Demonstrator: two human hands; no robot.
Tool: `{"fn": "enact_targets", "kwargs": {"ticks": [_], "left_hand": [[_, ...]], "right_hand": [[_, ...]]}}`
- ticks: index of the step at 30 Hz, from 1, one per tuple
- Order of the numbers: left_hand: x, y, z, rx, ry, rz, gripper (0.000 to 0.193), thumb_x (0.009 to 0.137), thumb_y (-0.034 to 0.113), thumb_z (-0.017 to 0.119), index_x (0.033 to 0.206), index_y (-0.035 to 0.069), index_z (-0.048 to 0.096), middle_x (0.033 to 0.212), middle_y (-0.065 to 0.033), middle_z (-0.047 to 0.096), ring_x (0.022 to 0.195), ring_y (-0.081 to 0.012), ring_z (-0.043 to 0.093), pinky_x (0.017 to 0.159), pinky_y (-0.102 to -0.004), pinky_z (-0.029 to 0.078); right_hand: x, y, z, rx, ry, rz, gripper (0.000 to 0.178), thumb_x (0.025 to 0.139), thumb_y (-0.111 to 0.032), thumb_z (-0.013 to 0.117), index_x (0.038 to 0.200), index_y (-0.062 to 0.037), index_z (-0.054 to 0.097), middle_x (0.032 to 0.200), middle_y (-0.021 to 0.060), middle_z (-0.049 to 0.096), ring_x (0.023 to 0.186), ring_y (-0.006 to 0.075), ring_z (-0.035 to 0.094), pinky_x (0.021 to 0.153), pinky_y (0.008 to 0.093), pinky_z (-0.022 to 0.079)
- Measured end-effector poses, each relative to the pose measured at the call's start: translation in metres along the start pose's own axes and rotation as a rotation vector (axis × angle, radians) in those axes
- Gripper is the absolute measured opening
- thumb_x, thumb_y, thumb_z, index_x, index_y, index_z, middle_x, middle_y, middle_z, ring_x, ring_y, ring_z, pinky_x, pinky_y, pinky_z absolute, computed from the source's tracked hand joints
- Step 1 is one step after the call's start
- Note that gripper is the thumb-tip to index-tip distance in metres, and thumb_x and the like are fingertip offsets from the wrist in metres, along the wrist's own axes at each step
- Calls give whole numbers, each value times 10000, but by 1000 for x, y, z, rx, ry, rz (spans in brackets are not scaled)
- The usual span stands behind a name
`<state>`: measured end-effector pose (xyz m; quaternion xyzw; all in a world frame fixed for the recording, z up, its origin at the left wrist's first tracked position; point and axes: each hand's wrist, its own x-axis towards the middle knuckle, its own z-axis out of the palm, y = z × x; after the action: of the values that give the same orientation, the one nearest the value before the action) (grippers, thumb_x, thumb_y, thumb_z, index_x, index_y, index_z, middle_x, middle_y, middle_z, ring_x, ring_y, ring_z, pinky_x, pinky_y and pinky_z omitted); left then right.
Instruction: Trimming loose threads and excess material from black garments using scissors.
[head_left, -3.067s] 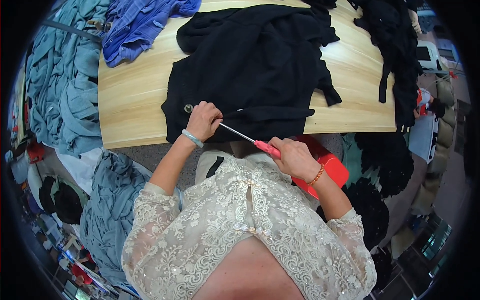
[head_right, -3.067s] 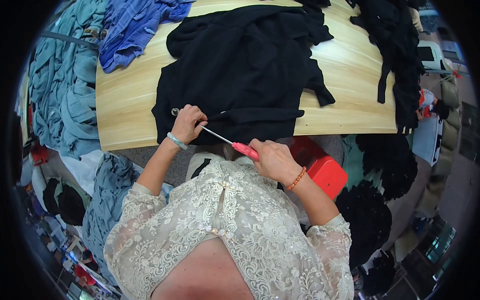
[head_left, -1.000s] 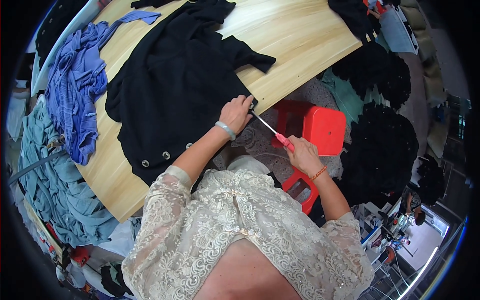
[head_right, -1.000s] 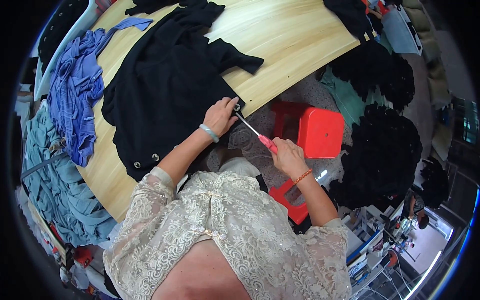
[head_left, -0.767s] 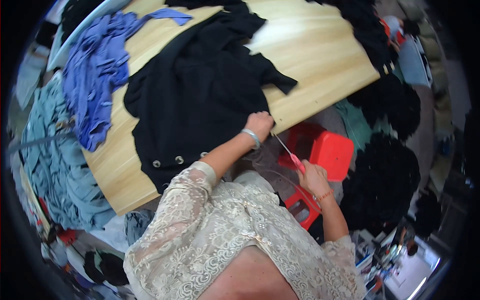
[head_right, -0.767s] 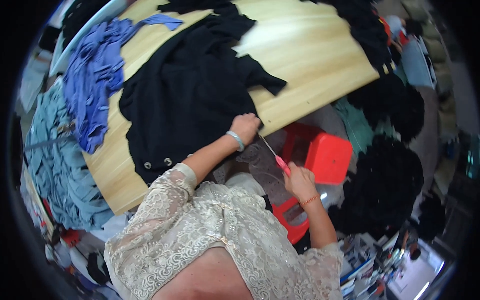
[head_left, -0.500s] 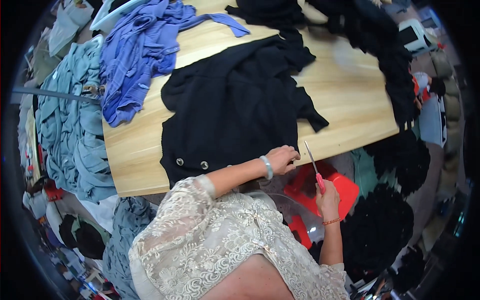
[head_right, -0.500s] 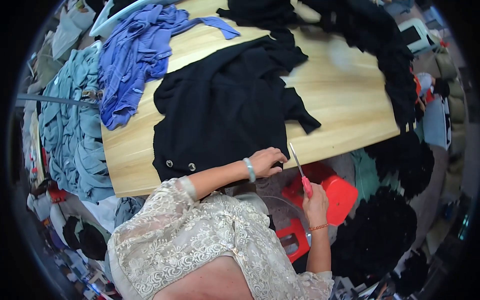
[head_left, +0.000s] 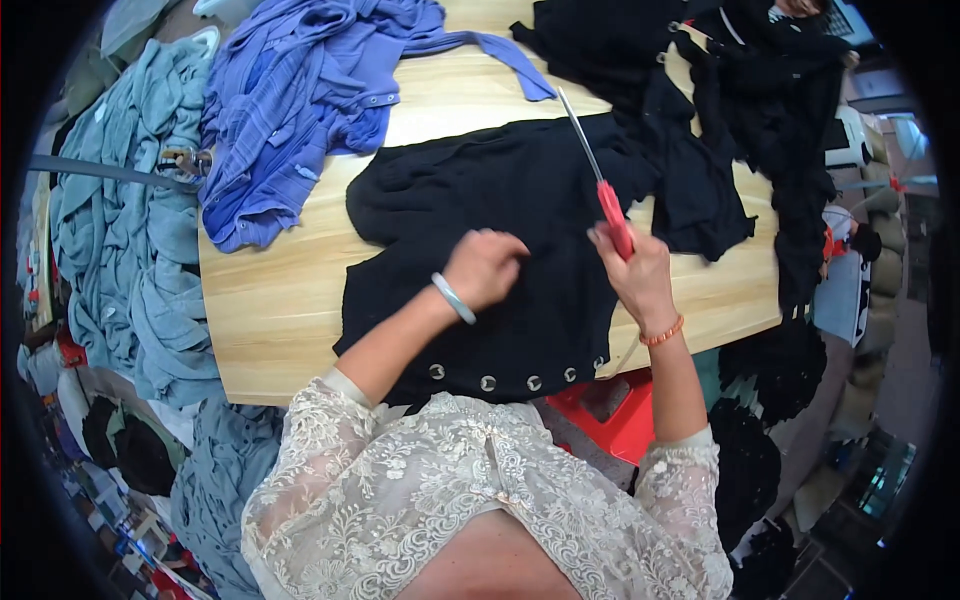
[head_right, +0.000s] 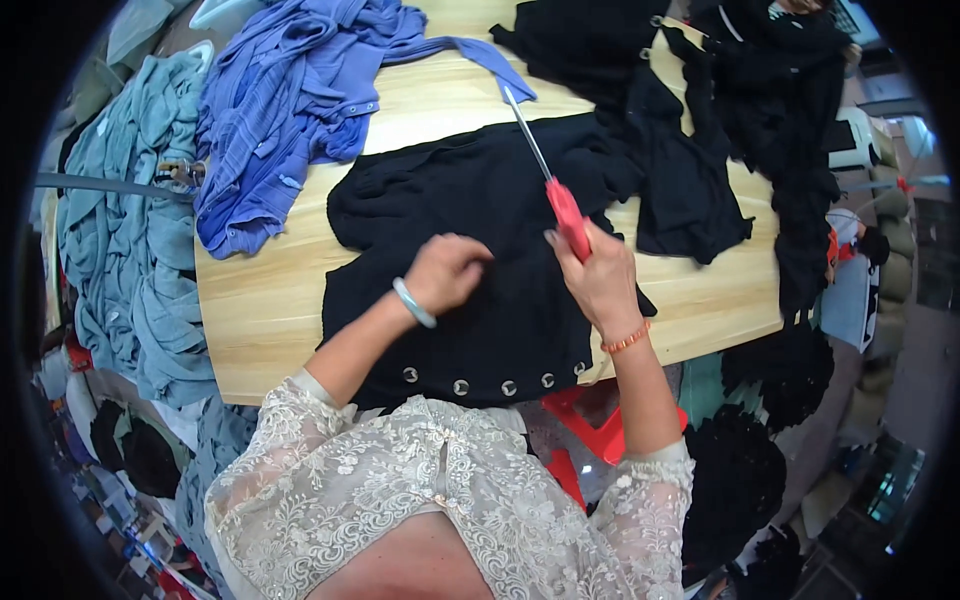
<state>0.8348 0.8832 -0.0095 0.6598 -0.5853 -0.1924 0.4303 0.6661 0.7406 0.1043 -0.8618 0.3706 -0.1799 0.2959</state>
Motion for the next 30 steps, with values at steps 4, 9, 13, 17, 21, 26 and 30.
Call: {"fn": "enact_targets", "kwargs": {"ticks": [4,9,13,17,21,26,30], "left_hand": [[-49,41,36,-119,-438,95,180,740,86,642,913,84,691,889,-85,681,852,-287,632,778,-417,486],[-75,51,16,-386,-824,90,165,843,164,631,952,59,696,880,-122,670,879,-310,651,757,-424,533],[-33,3,-49,-328,-37,-78,97,826,79,679,922,74,689,826,-96,648,742,-290,602,690,-375,495],[-17,-77,-61,291,-195,-65,696,690,194,807,1321,105,526,1302,-123,531,1261,-308,466,997,-437,359],[9,-98,-45,579,-311,8,871,581,238,843,1374,145,496,1378,-116,458,1313,-304,402,882,-453,363],[68,-141,-27,681,-103,-135,818,625,135,774,1384,256,494,1434,-57,432,1315,-343,404,826,-485,412],[101,-166,-36,652,-43,-306,802,676,73,739,1402,276,466,1492,-56,390,1360,-350,377,854,-524,463]], "right_hand": [[62,-22,65,-43,-128,-104,245,854,-283,697,911,-53,637,738,201,642,736,407,644,643,468,515],[62,-14,124,-354,-350,-21,307,850,-279,710,898,3,598,771,233,665,763,410,671,677,482,547],[12,14,94,-484,-296,223,394,836,-351,731,948,-13,565,762,237,659,754,427,658,677,504,524],[-29,13,69,-501,-346,341,437,762,-310,808,961,-14,556,781,207,679,784,421,662,701,494,523],[-40,15,63,-436,-293,394,508,719,-284,844,1067,-24,580,918,193,687,881,416,648,759,462,525],[-41,39,71,-247,-61,153,501,734,-217,833,1142,-43,599,1009,203,669,928,416,633,766,441,525],[-51,37,70,-330,-129,199,348,810,-223,763,1014,-26,562,833,223,651,808,429,636,693,482,511]]}}
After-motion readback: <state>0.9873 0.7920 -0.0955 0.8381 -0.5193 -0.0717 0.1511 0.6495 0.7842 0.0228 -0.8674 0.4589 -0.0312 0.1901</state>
